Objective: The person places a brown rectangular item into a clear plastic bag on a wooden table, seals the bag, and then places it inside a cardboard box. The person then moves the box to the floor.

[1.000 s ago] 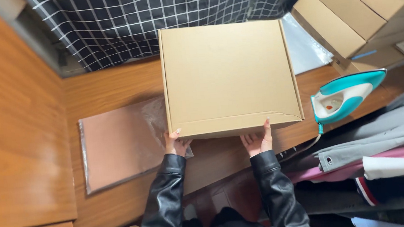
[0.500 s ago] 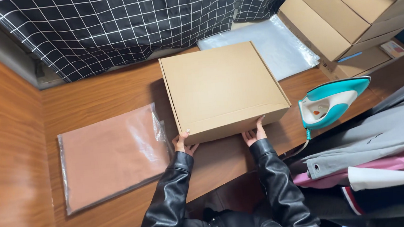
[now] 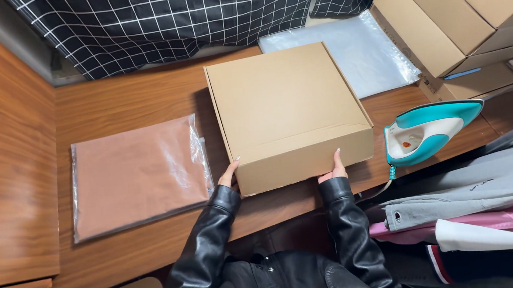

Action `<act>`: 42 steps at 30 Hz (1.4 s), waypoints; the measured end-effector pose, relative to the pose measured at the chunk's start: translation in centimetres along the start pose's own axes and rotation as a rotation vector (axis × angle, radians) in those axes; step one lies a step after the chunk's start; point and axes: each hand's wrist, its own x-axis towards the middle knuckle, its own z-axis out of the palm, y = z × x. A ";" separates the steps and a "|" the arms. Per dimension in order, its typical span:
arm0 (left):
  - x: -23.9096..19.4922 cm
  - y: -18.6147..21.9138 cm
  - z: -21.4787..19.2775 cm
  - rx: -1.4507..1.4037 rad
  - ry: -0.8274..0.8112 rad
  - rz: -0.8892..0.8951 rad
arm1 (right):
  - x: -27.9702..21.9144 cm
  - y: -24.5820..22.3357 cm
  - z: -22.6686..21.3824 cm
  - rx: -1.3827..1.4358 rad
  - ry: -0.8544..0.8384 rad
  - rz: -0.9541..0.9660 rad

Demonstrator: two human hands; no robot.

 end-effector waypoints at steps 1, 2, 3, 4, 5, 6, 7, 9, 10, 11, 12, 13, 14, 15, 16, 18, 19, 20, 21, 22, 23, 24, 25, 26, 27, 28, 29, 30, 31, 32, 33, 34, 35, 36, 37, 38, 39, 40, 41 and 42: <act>-0.1 -0.1 -0.5 0.015 -0.014 -0.022 | -0.2 0.0 -0.2 0.031 0.009 -0.041; -0.2 -0.2 -1.0 0.030 -0.028 -0.045 | -0.5 -0.1 -0.4 0.062 0.018 -0.081; 0.1 -0.5 -1.5 0.026 -0.023 -0.044 | -0.7 -0.5 -0.5 0.058 0.017 -0.078; 0.3 -0.8 -2.0 0.065 -0.050 -0.075 | -1.0 -0.9 -0.6 0.079 0.012 -0.052; 0.5 -0.9 -2.6 0.103 -0.076 -0.104 | -1.3 -1.2 -0.6 0.100 0.006 -0.024; -0.4 -0.6 -2.4 0.099 -0.070 -0.101 | -0.9 -1.2 -1.1 0.095 0.003 -0.018; -1.4 -0.2 -2.3 0.152 -0.085 -0.103 | -0.4 -1.1 -1.4 0.025 0.030 -0.144; -2.9 0.7 -2.1 0.202 -0.096 -0.098 | 0.4 -1.2 -1.6 -0.047 0.049 -0.265; -3.5 1.1 -2.1 0.228 -0.113 -0.081 | 0.9 -1.3 -1.5 -0.046 0.023 -0.367; -4.1 1.6 -2.0 0.255 -0.130 -0.062 | 1.3 -1.3 -1.3 -0.043 -0.005 -0.469; -4.2 2.1 -2.0 0.252 -0.126 -0.054 | 1.8 -1.4 -1.3 -0.042 -0.013 -0.466; -4.3 2.5 -1.8 0.274 -0.154 -0.039 | 2.4 -1.7 -1.3 -0.041 -0.049 -0.531; -4.4 2.9 -1.7 0.296 -0.181 -0.023 | 3.0 -1.9 -1.4 -0.040 -0.085 -0.596; -4.1 3.3 -1.5 0.295 -0.183 -0.014 | 1.5 -2.2 -0.3 -0.035 -0.093 -0.599; -3.9 3.7 -1.3 0.286 -0.212 0.009 | 0.0 -2.5 0.7 -0.015 -0.104 -0.618; -4.1 4.6 -0.1 0.280 -0.257 0.038 | -2.0 -3.5 2.4 0.013 -0.118 -0.652; -4.8 5.4 0.7 0.258 -0.312 0.071 | -2.5 -3.7 3.3 0.006 -0.173 -0.692; -5.4 6.2 1.4 0.235 -0.368 0.104 | -3.0 -4.0 4.2 -0.001 -0.228 -0.732; -4.9 6.6 1.8 0.239 -0.378 0.114 | -3.6 -4.4 4.9 0.009 -0.234 -0.741; -4.3 7.0 2.2 0.249 -0.402 0.163 | -4.3 -4.8 5.5 -0.022 -0.270 -0.761; -3.8 7.5 2.8 0.258 -0.428 0.214 | -4.9 -5.3 6.2 -0.052 -0.306 -0.783; -4.4 8.4 3.8 0.262 -0.440 0.225 | -4.4 -6.0 6.3 -0.041 -0.312 -0.795; -5.0 9.2 4.6 0.295 -0.456 0.276 | -3.9 -6.4 6.3 -0.084 -0.343 -0.788; -5.7 10.1 5.3 0.327 -0.472 0.327 | -3.5 -6.9 6.3 -0.127 -0.374 -0.782; -6.8 11.2 6.3 0.330 -0.480 0.339 | -4.7 -7.4 7.2 -0.117 -0.381 -0.790; -7.9 12.4 7.2 0.356 -0.487 0.398 | -6.0 -7.9 8.0 -0.153 -0.393 -0.787; -9.0 13.5 8.2 0.382 -0.495 0.458 | -7.2 -8.4 8.9 -0.187 -0.404 -0.784; -7.7 14.8 8.4 0.387 -0.503 0.471 | -7.4 -8.7 9.2 -0.176 -0.410 -0.793; -6.4 16.1 8.9 0.326 -0.457 0.499 | -7.6 -9.1 9.6 -0.220 -0.408 -0.846; -5.2 17.5 9.3 0.265 -0.413 0.525 | -7.8 -9.4 9.9 -0.265 -0.404 -0.899; -5.9 19.5 10.1 0.266 -0.427 0.541 | -7.8 -9.6 10.5 -0.252 -0.411 -0.914; -6.7 21.5 10.9 0.208 -0.420 0.545 | -7.8 -9.8 11.2 -0.322 -0.404 -0.946; -7.5 23.2 11.4 0.149 -0.408 0.542 | -7.9 -9.8 11.6 -0.397 -0.393 -0.972; -6.7 24.7 11.7 0.148 -0.417 0.551 | -7.7 -9.9 12.0 -0.389 -0.396 -0.983; -5.9 26.2 12.1 0.161 -0.431 0.611 | -7.5 -10.1 12.5 -0.437 -0.421 -1.000; -5.0 27.7 12.4 0.173 -0.444 0.670 | -7.2 -10.3 13.0 -0.485 -0.446 -1.018; -4.1 28.7 12.6 0.173 -0.449 0.679 | -7.5 -10.3 13.5 -0.479 -0.451 -1.024; -3.3 29.8 12.7 0.152 -0.466 0.737 | -7.8 -10.4 13.9 -0.501 -0.467 -1.033; -2.4 30.8 12.8 0.130 -0.485 0.796 | -8.0 -10.4 14.4 -0.523 -0.485 -1.042; -1.0 31.5 12.7 0.128 -0.490 0.806 | -8.0 -10.4 14.8 -0.516 -0.492 -1.051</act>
